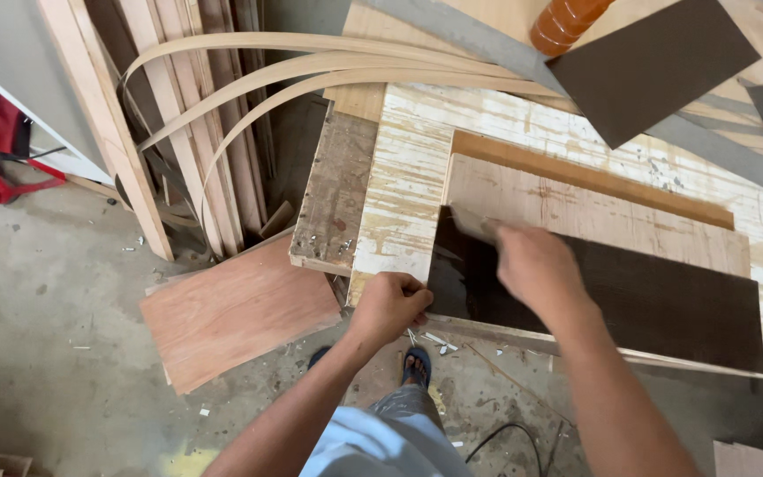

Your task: The person applies adhesive from a bottle onto pieces of wood and spreads it evenly using a handheld spreader tool.

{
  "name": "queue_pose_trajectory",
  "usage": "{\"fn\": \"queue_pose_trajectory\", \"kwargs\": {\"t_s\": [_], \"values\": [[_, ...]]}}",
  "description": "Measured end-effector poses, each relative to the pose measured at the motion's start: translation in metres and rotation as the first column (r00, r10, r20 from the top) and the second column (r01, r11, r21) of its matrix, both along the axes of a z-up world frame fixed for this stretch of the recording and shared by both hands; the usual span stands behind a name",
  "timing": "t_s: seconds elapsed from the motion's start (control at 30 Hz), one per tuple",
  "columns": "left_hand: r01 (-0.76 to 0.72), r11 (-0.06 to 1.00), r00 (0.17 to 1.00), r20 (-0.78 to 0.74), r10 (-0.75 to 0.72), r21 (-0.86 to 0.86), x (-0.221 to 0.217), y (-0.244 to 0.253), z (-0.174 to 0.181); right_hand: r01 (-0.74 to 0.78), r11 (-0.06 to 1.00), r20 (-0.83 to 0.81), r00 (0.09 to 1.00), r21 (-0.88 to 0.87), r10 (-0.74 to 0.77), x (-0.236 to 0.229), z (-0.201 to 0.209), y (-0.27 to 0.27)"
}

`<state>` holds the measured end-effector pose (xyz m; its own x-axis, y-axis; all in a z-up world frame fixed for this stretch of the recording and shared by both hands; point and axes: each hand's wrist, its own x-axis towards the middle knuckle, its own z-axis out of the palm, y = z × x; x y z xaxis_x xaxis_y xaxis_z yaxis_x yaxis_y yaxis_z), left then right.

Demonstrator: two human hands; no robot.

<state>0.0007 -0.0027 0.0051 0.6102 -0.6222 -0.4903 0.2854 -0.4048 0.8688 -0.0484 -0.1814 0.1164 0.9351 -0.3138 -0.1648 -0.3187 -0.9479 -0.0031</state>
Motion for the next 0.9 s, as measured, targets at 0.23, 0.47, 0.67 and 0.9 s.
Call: {"fn": "queue_pose_trajectory", "kwargs": {"t_s": [0.23,0.47,0.67,0.9], "values": [[-0.093,0.992,0.996,-0.006,0.092,-0.087,0.037,0.025,0.020,-0.097,0.987,-0.198,0.973,0.131,0.122,-0.022,-0.014,0.028],[0.203,0.967,0.962,0.150,-0.227,0.156,0.071,-0.025,0.059,-0.223,0.968,-0.232,0.942,0.116,0.244,-0.052,-0.031,0.049],[0.094,0.991,0.983,0.146,-0.106,0.091,0.068,-0.033,0.042,-0.190,0.961,-0.190,0.955,0.201,0.229,-0.079,-0.041,0.043],[0.094,0.994,0.994,0.058,-0.098,0.061,0.067,-0.036,0.042,0.640,0.708,-0.291,0.768,0.300,-0.570,-0.091,0.054,-0.018]]}}
